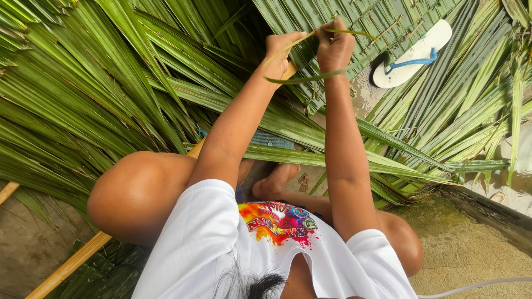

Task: The person prepares palm fronds by folding individual leaves over a long wooden slat and securing them with a thin strip of material to create a thatch panel.

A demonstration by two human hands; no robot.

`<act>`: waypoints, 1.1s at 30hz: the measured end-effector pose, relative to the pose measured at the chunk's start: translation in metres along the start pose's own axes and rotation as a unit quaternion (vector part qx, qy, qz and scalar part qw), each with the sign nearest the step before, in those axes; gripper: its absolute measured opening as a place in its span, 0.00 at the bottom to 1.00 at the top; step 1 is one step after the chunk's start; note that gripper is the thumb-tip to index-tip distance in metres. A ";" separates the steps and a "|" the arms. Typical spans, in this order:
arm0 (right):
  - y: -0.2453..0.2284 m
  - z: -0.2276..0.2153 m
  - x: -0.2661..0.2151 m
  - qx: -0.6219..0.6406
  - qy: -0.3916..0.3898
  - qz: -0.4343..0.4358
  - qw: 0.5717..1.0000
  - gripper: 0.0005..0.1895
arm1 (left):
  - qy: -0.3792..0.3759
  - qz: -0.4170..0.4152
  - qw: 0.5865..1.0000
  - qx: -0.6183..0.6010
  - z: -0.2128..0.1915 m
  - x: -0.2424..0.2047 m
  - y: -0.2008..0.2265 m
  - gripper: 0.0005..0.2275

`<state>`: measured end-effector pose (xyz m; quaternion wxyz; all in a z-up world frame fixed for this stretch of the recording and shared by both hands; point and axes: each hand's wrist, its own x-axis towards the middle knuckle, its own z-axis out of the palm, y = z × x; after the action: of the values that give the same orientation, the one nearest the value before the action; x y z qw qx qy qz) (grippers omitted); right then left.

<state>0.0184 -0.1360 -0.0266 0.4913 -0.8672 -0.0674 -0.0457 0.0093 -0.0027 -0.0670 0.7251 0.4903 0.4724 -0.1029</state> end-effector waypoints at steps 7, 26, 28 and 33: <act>0.004 0.012 -0.007 -0.140 0.044 -0.056 0.988 0.11 | -0.040 0.025 0.997 -0.068 0.000 0.019 -0.017 0.12; -0.005 0.048 -0.019 0.559 0.121 0.268 0.775 0.22 | -0.034 0.147 0.988 0.034 -0.004 0.034 0.085 0.20; -0.016 0.061 -0.009 0.503 0.132 0.233 0.822 0.09 | -0.040 0.097 0.994 -0.002 -0.001 -0.015 0.111 0.17; 0.016 0.095 0.020 0.477 0.150 0.115 0.858 0.21 | -0.045 0.038 0.997 -0.050 -0.001 -0.058 0.135 0.12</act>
<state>0.0419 -0.0607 -0.0860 0.8509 -0.5105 0.0945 -0.0807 0.0609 0.0475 0.0613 0.7727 0.4663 0.4244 -0.0734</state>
